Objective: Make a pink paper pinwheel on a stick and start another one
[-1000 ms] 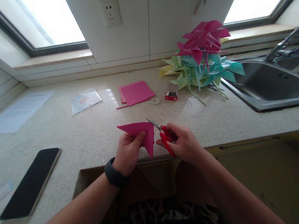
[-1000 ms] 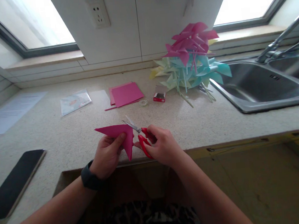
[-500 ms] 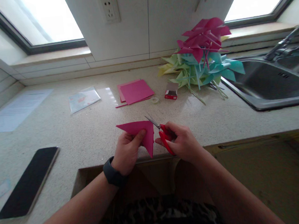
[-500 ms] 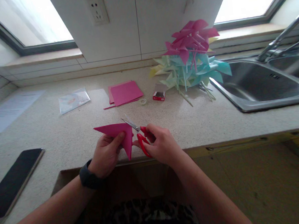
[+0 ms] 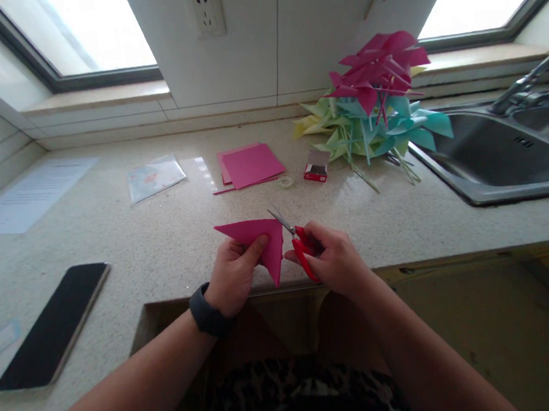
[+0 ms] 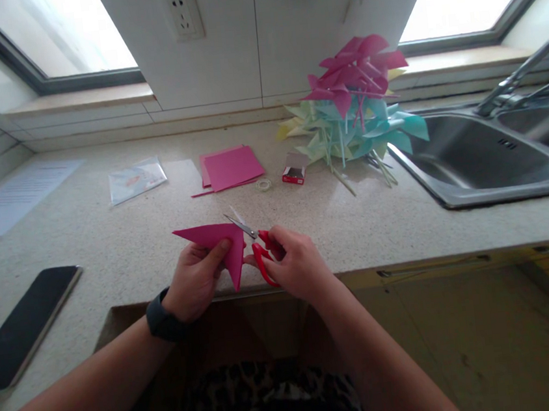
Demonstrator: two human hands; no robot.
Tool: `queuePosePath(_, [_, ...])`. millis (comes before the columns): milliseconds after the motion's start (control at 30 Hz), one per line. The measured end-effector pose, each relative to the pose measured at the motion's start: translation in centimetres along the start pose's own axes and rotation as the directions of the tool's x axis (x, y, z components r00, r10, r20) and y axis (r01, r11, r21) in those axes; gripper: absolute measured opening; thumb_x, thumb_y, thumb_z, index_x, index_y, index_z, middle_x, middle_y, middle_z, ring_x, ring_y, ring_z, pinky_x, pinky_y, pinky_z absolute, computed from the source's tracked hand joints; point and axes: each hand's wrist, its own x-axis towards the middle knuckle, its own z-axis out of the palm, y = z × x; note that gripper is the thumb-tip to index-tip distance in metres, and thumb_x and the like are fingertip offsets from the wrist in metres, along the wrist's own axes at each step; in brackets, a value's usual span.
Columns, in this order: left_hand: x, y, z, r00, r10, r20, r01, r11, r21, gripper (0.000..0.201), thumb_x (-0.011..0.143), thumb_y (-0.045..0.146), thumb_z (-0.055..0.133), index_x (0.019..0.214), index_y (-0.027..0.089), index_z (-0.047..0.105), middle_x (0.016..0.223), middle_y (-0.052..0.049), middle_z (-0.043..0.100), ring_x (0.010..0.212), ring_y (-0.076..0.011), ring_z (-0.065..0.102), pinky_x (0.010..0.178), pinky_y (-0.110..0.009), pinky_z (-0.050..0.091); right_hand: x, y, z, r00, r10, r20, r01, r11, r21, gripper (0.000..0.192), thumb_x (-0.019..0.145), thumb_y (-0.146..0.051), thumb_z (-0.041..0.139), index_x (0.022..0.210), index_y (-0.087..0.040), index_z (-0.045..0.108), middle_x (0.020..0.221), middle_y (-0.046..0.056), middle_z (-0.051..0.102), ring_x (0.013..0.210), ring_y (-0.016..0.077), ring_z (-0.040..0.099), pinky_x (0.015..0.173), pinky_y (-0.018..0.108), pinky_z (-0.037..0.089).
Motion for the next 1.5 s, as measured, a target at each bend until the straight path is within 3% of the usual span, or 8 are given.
queuePosePath(433, [0.0,0.3,0.3,0.999,-0.037,-0.039,0.035,0.999,-0.029,0.022,0.08,0.033,0.082,0.092,0.015,0.076,0.086,-0.004,0.077,0.071,-0.0126,0.067,0.067,-0.024,0.055,-0.1,0.5,0.3,0.999,0.017,-0.03,-0.016,1.0,0.014,0.036,0.084,-0.045,0.073,0.07,-0.021,0.051,0.059,-0.007,0.044,0.055,0.01,0.037,0.052,0.025,0.03])
queuePosePath(633, [-0.1,0.8,0.7,0.995,-0.081,-0.05,0.078,0.995,-0.069,0.026,0.078,0.033,0.083,0.089,0.012,0.074,0.083,-0.007,0.077,0.068,-0.0152,0.069,0.064,-0.026,0.056,0.0,0.7,0.2,0.993,0.058,-0.102,-0.062,0.997,-0.038,0.034,0.093,-0.052,0.058,0.077,-0.023,0.049,0.062,-0.006,0.047,0.055,0.0112,0.043,0.053,0.024,0.037])
queuePosePath(733, [-0.1,0.9,0.7,0.995,-0.093,-0.044,0.088,0.992,-0.093,0.026,0.078,0.033,0.083,0.09,0.011,0.073,0.085,-0.008,0.077,0.068,-0.0157,0.07,0.064,-0.026,0.057,0.3,0.8,-0.2,0.984,0.086,-0.156,-0.106,0.987,-0.123,0.034,0.097,-0.054,0.049,0.085,-0.022,0.05,0.067,-0.003,0.054,0.059,0.0133,0.05,0.056,0.025,0.041])
queuePosePath(933, [-0.2,1.1,0.8,0.995,-0.09,-0.05,0.081,0.984,-0.159,0.019,0.08,0.029,0.075,0.091,0.014,0.07,0.083,-0.005,0.075,0.069,-0.0163,0.069,0.065,-0.027,0.057,1.1,1.6,-2.5,0.969,0.123,-0.213,-0.204,0.886,-0.416,0.034,0.091,-0.044,0.058,0.108,-0.015,0.064,0.082,0.01,0.068,0.079,0.0266,0.063,0.074,0.038,0.046])
queuePosePath(1100, [-0.2,1.2,0.6,0.994,-0.112,0.008,0.112,0.981,-0.161,0.015,0.08,0.028,0.07,0.087,0.014,0.068,0.077,-0.004,0.073,0.064,-0.0164,0.067,0.062,-0.029,0.058,1.2,2.0,-3.8,0.97,0.123,-0.21,-0.224,0.788,-0.573,0.031,0.093,-0.035,0.056,0.111,-0.011,0.063,0.097,0.018,0.07,0.094,0.0339,0.065,0.08,0.042,0.046])
queuePosePath(1267, [0.1,1.0,0.4,0.983,-0.151,0.102,0.16,0.983,-0.09,0.024,0.081,0.036,0.074,0.08,0.012,0.07,0.07,-0.006,0.071,0.06,-0.0166,0.066,0.056,-0.028,0.057,1.0,2.0,-4.6,0.973,0.107,-0.202,-0.215,0.73,-0.648,0.022,0.094,-0.032,0.055,0.106,-0.015,0.064,0.108,0.017,0.069,0.095,0.0319,0.065,0.075,0.039,0.045])
queuePosePath(1500, [0.2,1.2,0.3,0.967,-0.174,0.184,0.17,0.985,0.036,0.036,0.083,0.046,0.075,0.087,0.01,0.074,0.075,-0.009,0.073,0.061,-0.0174,0.066,0.056,-0.031,0.059,0.7,2.3,-5.4,0.976,0.077,-0.202,-0.197,0.705,-0.682,0.019,0.092,-0.032,0.058,0.092,-0.017,0.071,0.095,0.017,0.07,0.089,0.0341,0.065,0.068,0.041,0.043])
